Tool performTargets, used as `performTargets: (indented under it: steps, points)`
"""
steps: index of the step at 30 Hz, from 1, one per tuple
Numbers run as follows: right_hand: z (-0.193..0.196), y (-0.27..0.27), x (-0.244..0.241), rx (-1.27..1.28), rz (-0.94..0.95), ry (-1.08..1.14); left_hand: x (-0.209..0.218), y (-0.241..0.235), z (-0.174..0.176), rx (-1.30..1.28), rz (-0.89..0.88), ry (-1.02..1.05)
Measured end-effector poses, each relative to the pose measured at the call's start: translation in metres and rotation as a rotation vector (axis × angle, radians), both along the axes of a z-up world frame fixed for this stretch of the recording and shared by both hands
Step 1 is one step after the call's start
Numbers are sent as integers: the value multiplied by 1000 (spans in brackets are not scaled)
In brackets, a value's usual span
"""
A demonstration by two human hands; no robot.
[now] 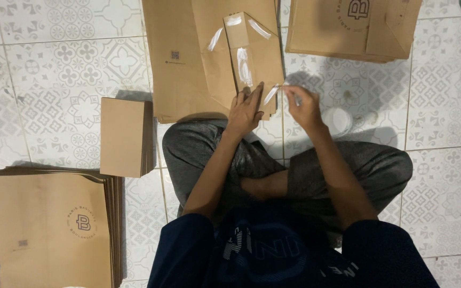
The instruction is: The person sits on the floor and assembles flat paper bags by folding the sides and bottom. They use a small brush to apply white adhesive from a container to the flaps and press them together to secure the bag's structure.
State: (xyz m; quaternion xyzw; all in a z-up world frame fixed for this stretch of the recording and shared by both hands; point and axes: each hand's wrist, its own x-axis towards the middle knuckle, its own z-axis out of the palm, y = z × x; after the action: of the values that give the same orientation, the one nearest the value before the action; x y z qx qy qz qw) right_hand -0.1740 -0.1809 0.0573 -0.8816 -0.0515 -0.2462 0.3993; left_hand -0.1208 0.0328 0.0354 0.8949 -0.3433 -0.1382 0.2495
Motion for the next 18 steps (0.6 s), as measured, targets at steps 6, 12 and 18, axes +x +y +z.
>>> performTargets:
  steps: [6, 12, 18]
  points:
    - [8, 30, -12, -4, 33, 39, -2, 0, -18, -42, 11, -15]
    - [23, 4, 8, 9, -111, -66, 11, 20, 22, -584, 83, -172]
    - [14, 35, 10, 251, -27, 66, 60, 94, 68, -166, 249, -252]
